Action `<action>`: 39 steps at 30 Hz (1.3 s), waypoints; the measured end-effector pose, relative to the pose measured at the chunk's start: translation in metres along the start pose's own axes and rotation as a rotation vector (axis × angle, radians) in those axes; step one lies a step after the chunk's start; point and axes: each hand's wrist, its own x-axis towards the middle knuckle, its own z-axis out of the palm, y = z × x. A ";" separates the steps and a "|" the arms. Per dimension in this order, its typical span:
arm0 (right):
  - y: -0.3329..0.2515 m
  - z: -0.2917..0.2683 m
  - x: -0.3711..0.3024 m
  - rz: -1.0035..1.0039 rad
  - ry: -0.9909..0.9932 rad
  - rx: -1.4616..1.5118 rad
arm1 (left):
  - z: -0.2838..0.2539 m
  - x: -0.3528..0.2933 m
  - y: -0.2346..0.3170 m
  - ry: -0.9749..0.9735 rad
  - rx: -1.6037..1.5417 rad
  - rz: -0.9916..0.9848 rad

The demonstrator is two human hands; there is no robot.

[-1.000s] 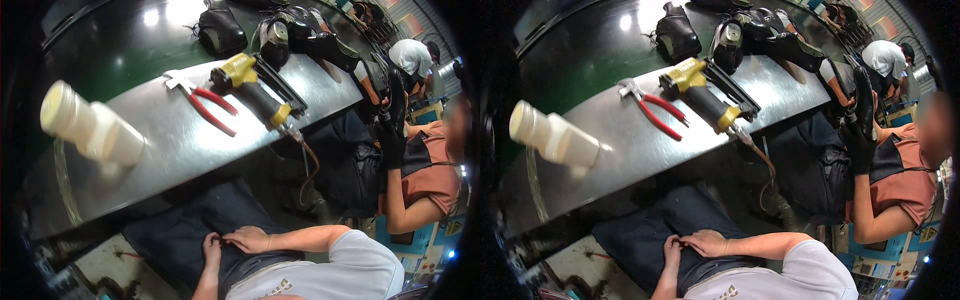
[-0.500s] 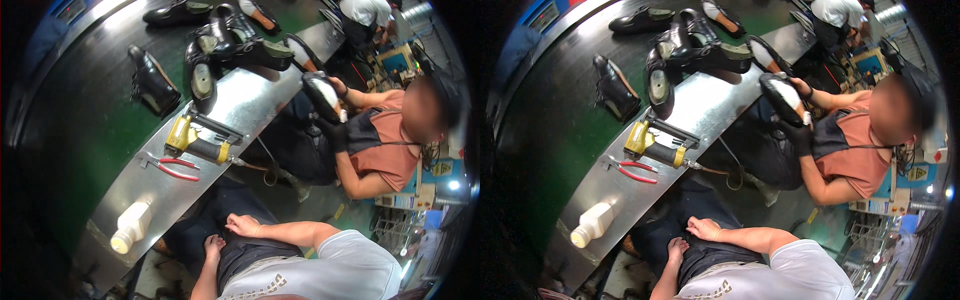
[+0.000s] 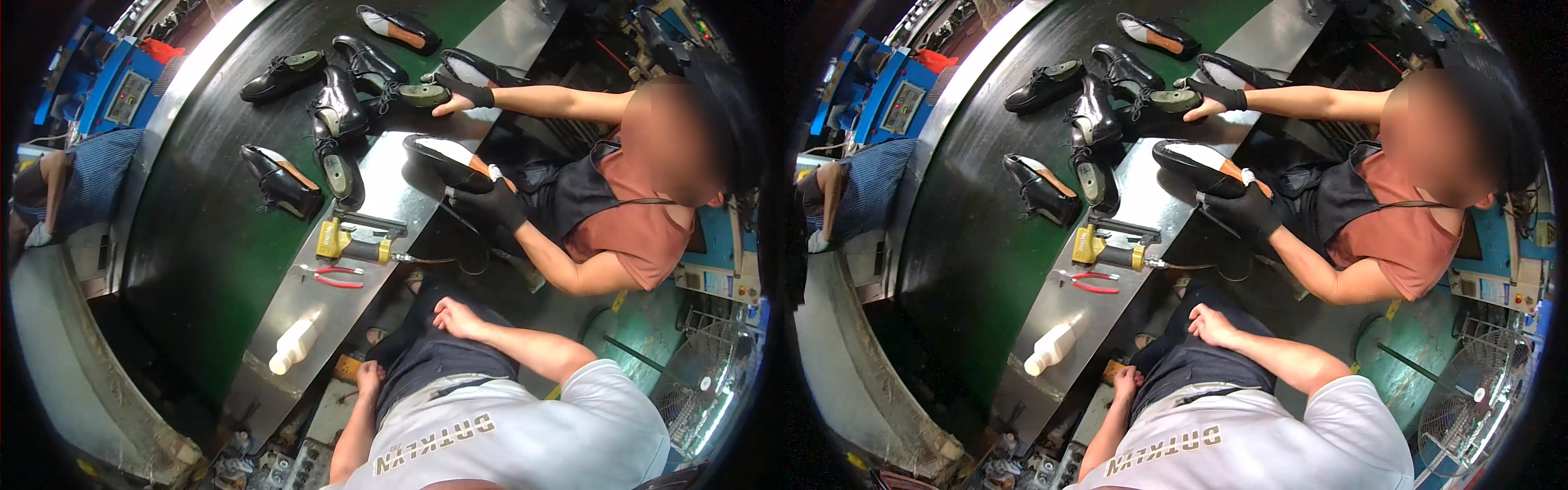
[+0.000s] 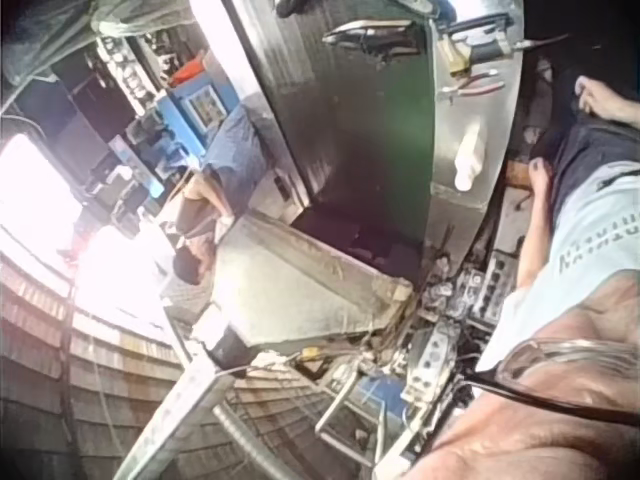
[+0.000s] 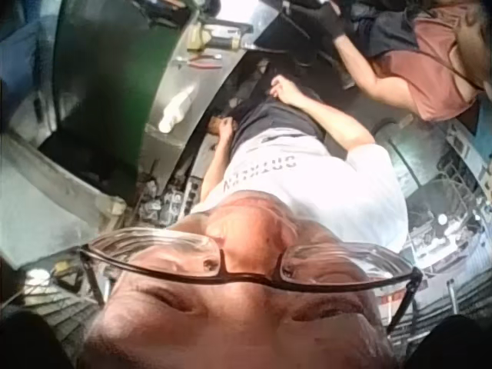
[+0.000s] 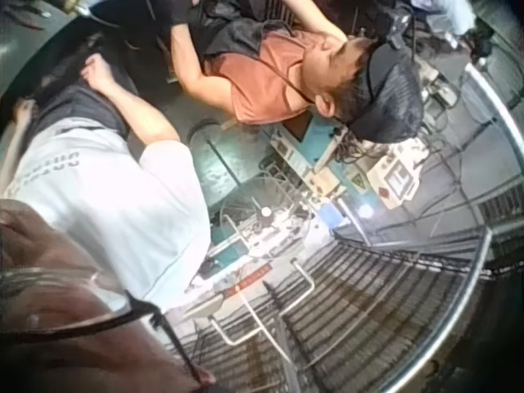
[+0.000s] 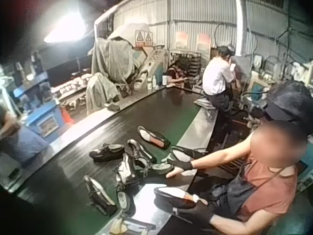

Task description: The person sits with a black shoe on their lap and uses pliers to scrape and clean the sole. They apply a liquid from a bottle to the sole and use a pneumatic tool to smooth the surface. The person repeats these steps on different shoes throughout the clip.

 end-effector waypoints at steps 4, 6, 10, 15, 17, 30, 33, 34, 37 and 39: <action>-0.035 -0.033 -0.010 0.049 -0.052 -0.025 | 0.036 -0.017 0.039 0.054 0.055 0.050; -0.036 -0.026 -0.012 0.054 -0.116 0.041 | 0.030 -0.028 0.047 0.060 0.216 0.162; -0.088 -0.034 -0.008 0.091 -0.218 -0.200 | 0.036 -0.045 0.052 0.153 -0.024 0.179; -0.094 -0.026 0.005 -0.140 -0.128 -0.338 | 0.022 -0.056 0.054 0.227 -0.153 0.080; -0.110 -0.026 -0.002 -0.095 -0.150 -0.283 | 0.007 -0.046 0.037 0.196 -0.150 0.072; -0.141 0.018 0.010 -0.192 -0.167 -0.389 | -0.058 -0.078 -0.001 0.297 -0.299 0.187; -0.143 0.026 0.014 -0.211 -0.159 -0.341 | -0.061 -0.097 0.011 0.386 -0.350 0.197; -0.148 0.028 0.014 -0.166 -0.171 -0.343 | -0.061 -0.106 0.021 0.410 -0.355 0.205; -0.156 0.033 0.015 -0.068 -0.176 -0.404 | -0.064 -0.128 0.048 0.442 -0.382 0.278; -0.156 0.042 0.017 -0.158 -0.136 -0.381 | -0.073 -0.136 0.058 0.458 -0.400 0.333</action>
